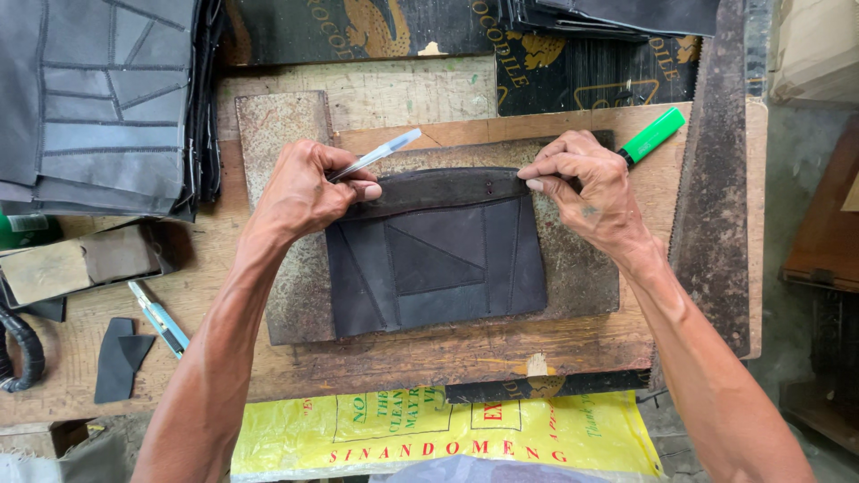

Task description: The person uses a white marker to mark specific points on black fabric bags placed on a wooden workbench. They align a small black strip along the top edge of each bag, mark the strip, and then move the bag to a stack. The process is repeated for multiple bags.

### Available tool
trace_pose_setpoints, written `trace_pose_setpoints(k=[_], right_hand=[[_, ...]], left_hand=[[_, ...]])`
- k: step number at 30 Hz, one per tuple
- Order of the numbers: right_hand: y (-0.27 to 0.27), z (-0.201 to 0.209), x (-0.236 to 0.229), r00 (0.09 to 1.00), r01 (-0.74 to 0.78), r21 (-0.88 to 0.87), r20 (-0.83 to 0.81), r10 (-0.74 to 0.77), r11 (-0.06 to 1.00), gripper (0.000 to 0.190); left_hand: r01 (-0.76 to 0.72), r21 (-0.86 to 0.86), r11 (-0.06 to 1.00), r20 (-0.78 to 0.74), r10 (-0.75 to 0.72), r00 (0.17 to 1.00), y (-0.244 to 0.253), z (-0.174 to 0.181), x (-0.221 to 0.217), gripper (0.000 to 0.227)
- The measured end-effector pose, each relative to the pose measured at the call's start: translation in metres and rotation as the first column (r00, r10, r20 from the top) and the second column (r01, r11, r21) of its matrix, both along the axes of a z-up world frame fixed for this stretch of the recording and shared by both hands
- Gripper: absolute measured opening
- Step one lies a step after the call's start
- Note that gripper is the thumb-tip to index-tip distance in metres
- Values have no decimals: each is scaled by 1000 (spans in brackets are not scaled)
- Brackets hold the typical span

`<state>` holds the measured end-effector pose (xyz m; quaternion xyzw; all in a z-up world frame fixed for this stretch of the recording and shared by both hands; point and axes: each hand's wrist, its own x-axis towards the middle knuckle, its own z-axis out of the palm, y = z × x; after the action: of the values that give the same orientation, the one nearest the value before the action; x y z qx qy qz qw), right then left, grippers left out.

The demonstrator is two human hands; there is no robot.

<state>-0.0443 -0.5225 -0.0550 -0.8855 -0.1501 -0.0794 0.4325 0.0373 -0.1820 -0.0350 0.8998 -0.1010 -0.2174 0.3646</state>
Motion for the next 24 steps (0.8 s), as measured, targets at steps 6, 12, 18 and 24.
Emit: trace_pose_setpoints(k=[6, 12, 18, 24], right_hand=[[0, -1, 1, 1000, 1, 1, -3, -1, 1000, 22], [0, -2, 0, 1000, 2, -8, 8, -2, 1000, 23], [0, -4, 1, 1000, 9, -24, -6, -10, 1000, 23], [-1, -6, 1, 1000, 9, -35, 8, -9, 999, 22]], left_hand=[[-6, 15, 1000, -21, 6, 1000, -1, -1, 1, 16], [2, 9, 1000, -2, -2, 1000, -1, -3, 1, 16], [-9, 10, 1000, -12, 9, 1000, 0, -2, 1, 17], [5, -2, 1000, 18, -5, 1000, 0, -1, -1, 15]])
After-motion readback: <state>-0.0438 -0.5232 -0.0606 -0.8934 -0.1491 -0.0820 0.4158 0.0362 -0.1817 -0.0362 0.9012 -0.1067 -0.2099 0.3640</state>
